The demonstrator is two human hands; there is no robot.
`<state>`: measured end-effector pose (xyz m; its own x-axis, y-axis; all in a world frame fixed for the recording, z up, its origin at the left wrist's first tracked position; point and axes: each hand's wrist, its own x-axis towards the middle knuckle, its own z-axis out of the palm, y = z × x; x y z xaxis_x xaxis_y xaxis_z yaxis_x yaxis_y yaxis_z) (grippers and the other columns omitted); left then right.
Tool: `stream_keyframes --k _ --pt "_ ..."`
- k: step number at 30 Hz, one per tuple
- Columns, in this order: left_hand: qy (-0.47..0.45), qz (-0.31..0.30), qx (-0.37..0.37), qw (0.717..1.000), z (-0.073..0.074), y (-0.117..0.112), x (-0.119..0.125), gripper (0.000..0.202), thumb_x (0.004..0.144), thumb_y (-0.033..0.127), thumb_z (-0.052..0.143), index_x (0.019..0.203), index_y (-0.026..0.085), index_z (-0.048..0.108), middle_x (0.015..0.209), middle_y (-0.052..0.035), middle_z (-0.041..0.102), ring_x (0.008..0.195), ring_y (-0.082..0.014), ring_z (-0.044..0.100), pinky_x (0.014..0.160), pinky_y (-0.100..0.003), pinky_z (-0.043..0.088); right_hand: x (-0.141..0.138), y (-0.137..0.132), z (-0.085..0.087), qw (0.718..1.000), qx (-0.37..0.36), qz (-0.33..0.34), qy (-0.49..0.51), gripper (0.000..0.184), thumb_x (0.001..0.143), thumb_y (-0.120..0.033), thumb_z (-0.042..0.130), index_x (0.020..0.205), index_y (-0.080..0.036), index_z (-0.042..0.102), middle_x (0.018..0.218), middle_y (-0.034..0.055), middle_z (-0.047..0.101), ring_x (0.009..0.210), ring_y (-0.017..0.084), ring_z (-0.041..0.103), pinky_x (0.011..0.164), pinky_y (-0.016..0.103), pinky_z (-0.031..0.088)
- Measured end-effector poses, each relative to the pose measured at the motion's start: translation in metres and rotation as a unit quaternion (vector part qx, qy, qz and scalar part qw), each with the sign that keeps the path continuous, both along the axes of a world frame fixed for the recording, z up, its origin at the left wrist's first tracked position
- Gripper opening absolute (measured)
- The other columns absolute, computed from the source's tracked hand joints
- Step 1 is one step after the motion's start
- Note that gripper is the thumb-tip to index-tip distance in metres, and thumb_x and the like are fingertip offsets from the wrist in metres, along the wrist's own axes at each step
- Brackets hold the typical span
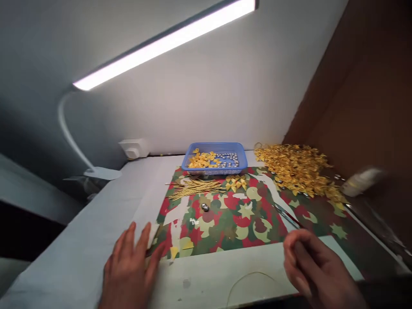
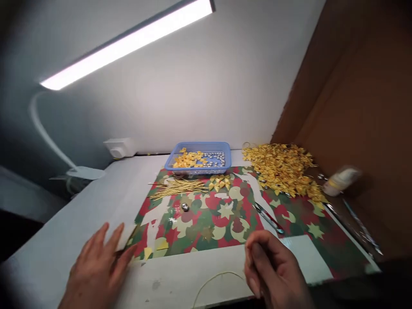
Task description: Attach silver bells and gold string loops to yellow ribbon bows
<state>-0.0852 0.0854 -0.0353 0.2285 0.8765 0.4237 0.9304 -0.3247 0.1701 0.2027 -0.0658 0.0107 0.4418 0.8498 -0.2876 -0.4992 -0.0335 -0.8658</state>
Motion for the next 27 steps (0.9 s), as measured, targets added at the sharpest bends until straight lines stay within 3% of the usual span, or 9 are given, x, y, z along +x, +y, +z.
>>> stream_keyframes --k 3,5,8,11,13,15,19,24,27 --pt "-0.230 -0.084 -0.039 0.969 0.013 -0.007 0.025 0.041 0.089 0.044 0.057 0.125 0.026 0.064 0.146 -0.0096 0.056 0.133 -0.0355 0.050 0.109 -0.048 0.041 -0.004 0.009 0.009 0.997 0.076 0.015 -0.031 0.031 0.090 -0.048 0.067 0.079 -0.019 0.063 0.051 -0.0064 0.045 0.047 0.004 0.037 0.047 0.015 0.029" --pt "-0.351 -0.129 -0.209 0.903 0.025 -0.020 0.053 0.035 0.089 0.046 0.061 0.120 0.034 0.068 0.132 -0.0021 0.068 0.127 -0.0318 0.057 0.107 -0.042 0.044 -0.008 0.014 0.013 0.992 0.121 0.033 -0.020 0.025 0.094 -0.042 0.063 0.083 -0.020 0.064 0.057 -0.0056 0.049 0.049 0.004 0.041 0.049 0.015 0.032" --pt "-0.418 -0.248 -0.507 0.712 0.038 -0.041 0.101 0.037 0.091 0.048 0.061 0.124 0.033 0.068 0.131 -0.0036 0.069 0.122 -0.0284 0.061 0.103 -0.038 0.048 -0.011 0.021 0.021 0.981 0.188 0.025 0.034 0.015 0.096 -0.032 0.061 0.088 -0.021 0.066 0.067 -0.0051 0.053 0.049 0.003 0.045 0.052 0.016 0.039" --pt "-0.484 -0.351 -0.582 0.551 0.040 -0.052 0.135 0.052 0.084 0.047 0.071 0.133 0.034 0.059 0.115 -0.0041 0.075 0.120 -0.0253 0.062 0.103 -0.036 0.045 -0.005 0.026 0.031 0.973 0.224 -0.020 0.055 0.012 0.095 -0.027 0.062 0.086 -0.021 0.067 0.070 -0.0047 0.056 0.050 0.002 0.047 0.052 0.016 0.043" --pt "-0.506 -0.350 -0.615 0.493 0.038 -0.053 0.146 0.048 0.085 0.045 0.073 0.129 0.031 0.060 0.083 -0.0001 0.076 0.098 -0.0225 0.071 0.092 -0.035 0.050 0.004 0.026 0.037 0.970 0.231 -0.071 0.038 0.011 0.094 -0.025 0.065 0.085 -0.020 0.067 0.071 -0.0048 0.056 0.050 0.002 0.047 0.052 0.016 0.045" --pt "-0.502 -0.320 -0.647 0.476 0.034 -0.050 0.147 0.031 0.086 0.041 0.072 0.112 0.025 0.066 0.065 0.0037 0.070 0.079 -0.0195 0.073 0.082 -0.032 0.051 0.015 0.023 0.041 0.966 0.230 -0.122 0.009 0.008 0.091 -0.025 0.068 0.086 -0.019 0.069 0.070 -0.0053 0.055 0.049 0.001 0.046 0.052 0.015 0.045" --pt "-0.449 -0.309 -0.669 0.505 0.026 -0.042 0.134 0.026 0.083 0.043 0.074 0.081 0.017 0.069 0.067 -0.0021 0.076 0.070 -0.0177 0.069 0.074 -0.029 0.049 0.035 0.016 0.041 0.957 0.225 -0.180 -0.025 0.009 0.085 -0.026 0.076 0.086 -0.019 0.070 0.067 -0.0057 0.053 0.049 0.001 0.044 0.049 0.013 0.043" --pt "-0.369 -0.271 -0.711 0.534 0.026 -0.039 0.116 0.028 0.077 0.043 0.079 0.075 0.016 0.075 0.063 -0.0004 0.073 0.065 -0.0142 0.063 0.068 -0.025 0.044 0.054 0.022 0.034 0.947 0.234 -0.215 -0.037 0.012 0.080 -0.022 0.079 0.083 -0.018 0.069 0.066 -0.0058 0.053 0.050 0.001 0.045 0.051 0.013 0.044" --pt "-0.408 -0.234 -0.714 0.519 0.033 -0.041 0.112 0.022 0.074 0.037 0.083 0.071 0.016 0.076 0.068 0.0002 0.072 0.068 -0.0126 0.061 0.069 -0.023 0.045 0.063 0.028 0.030 0.943 0.232 -0.235 -0.027 0.016 0.075 -0.021 0.082 0.080 -0.017 0.068 0.066 -0.0060 0.054 0.050 0.001 0.043 0.050 0.013 0.045"
